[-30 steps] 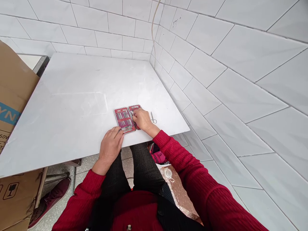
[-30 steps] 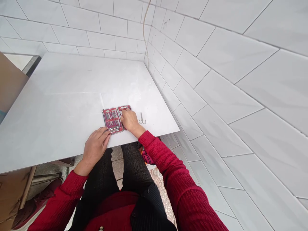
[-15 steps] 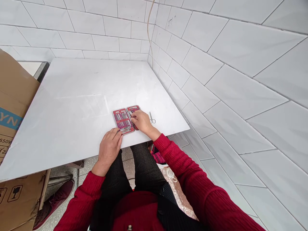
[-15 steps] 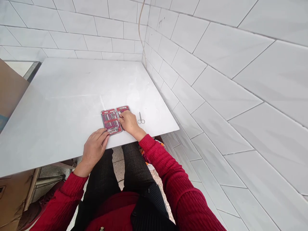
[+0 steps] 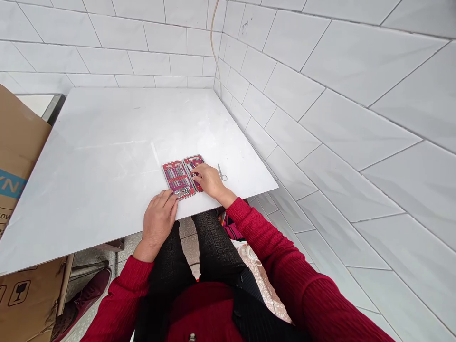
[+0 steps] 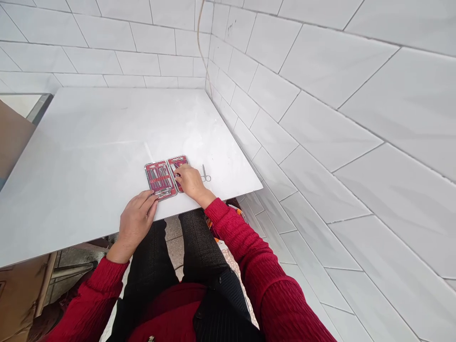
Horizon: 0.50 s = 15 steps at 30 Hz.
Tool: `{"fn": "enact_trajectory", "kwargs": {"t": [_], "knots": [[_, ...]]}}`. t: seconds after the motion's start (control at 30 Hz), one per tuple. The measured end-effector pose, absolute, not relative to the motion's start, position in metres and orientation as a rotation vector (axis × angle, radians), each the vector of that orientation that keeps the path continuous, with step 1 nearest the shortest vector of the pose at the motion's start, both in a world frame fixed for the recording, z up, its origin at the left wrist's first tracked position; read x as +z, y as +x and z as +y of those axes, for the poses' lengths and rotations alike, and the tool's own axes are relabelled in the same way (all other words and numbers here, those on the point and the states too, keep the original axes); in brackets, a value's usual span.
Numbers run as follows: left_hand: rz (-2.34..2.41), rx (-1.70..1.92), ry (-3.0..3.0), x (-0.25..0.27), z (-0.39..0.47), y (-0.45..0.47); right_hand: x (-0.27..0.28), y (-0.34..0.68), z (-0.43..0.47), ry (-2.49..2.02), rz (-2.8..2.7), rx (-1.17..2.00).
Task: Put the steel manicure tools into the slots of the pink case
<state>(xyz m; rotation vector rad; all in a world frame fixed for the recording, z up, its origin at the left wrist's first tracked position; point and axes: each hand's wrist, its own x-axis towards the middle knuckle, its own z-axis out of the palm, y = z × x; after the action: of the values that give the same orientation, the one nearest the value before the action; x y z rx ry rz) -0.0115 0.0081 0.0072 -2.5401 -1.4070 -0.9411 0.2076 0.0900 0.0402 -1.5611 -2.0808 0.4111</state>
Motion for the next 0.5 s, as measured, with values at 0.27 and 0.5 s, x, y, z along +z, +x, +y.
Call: {"fn": "enact_trajectory", "kwargs": {"t": [0.27,0.5], "knots": [[-1.412,-0.997,-2.561,0.005,0.010,-0.012,0.062,0.246,0.079,-1.777,-1.977,0.303],[-1.423,-0.983,-2.558,0.003,0.010,-0.012,0.066,0.287,0.067,-2.325,-1.913,0.318]]}}
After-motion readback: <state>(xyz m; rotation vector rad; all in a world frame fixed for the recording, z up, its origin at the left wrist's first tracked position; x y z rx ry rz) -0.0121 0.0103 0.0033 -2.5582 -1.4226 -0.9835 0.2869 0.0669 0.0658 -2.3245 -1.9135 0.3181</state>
